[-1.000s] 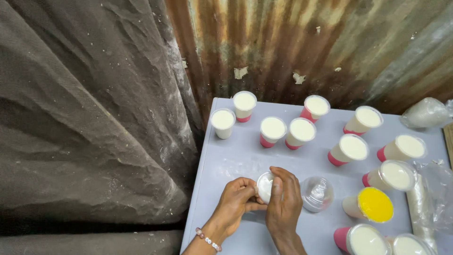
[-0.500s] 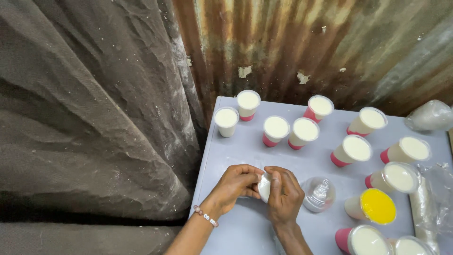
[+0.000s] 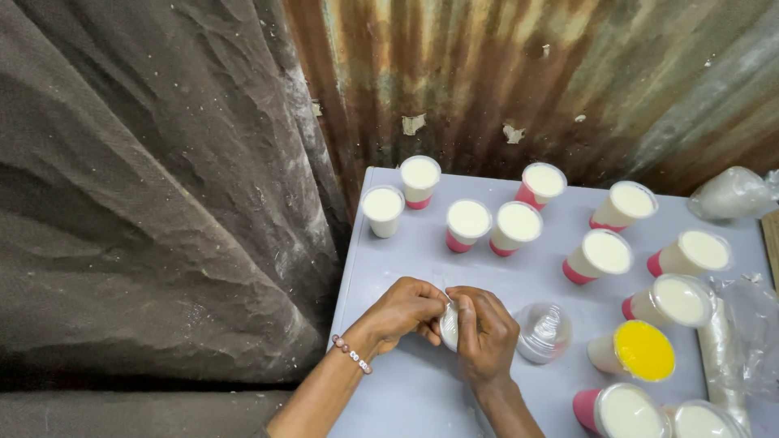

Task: Placing plastic lids on cups filled with dessert and pressing them down to seal.

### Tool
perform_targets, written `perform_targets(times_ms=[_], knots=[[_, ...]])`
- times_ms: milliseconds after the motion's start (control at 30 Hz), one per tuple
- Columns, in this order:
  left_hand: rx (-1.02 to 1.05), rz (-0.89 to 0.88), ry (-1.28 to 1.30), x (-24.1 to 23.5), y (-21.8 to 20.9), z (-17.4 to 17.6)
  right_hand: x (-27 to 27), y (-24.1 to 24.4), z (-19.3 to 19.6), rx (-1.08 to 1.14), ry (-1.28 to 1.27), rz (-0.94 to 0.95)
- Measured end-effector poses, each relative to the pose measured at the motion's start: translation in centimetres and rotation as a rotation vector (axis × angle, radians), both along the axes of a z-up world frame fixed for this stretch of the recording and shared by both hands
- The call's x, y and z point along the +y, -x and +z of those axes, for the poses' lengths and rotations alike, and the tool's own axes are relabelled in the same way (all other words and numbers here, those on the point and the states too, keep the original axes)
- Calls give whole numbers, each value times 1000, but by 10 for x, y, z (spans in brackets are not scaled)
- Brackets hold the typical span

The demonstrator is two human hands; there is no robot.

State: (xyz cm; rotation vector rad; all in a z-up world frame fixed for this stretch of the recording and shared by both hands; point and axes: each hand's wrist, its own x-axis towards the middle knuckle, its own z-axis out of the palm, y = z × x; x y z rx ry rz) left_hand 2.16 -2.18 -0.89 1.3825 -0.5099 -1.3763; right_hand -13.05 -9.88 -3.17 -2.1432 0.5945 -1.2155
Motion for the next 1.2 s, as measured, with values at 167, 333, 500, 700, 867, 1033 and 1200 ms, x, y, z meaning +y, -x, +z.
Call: perform_targets(times_ms=[167, 333, 500, 700, 867, 1033, 1200], knots=[[-4, -2, 1, -3, 1, -7, -3, 0, 2, 11, -12, 27], [20, -18, 9, -1, 2, -12, -4, 0, 2, 35, -24, 39], [85, 25, 14, 3, 3, -9, -6, 1, 3, 68, -29, 41], [117, 140, 1, 15, 13, 5, -7, 2, 5, 104, -79, 96], [85, 257, 85, 22, 28, 10, -7, 5, 11, 53, -425, 84], [25, 325, 108, 31, 39, 11, -4, 16, 7, -16, -657, 54], [-53, 329, 30, 30, 42, 16, -2, 20, 7, 2, -700, 6]])
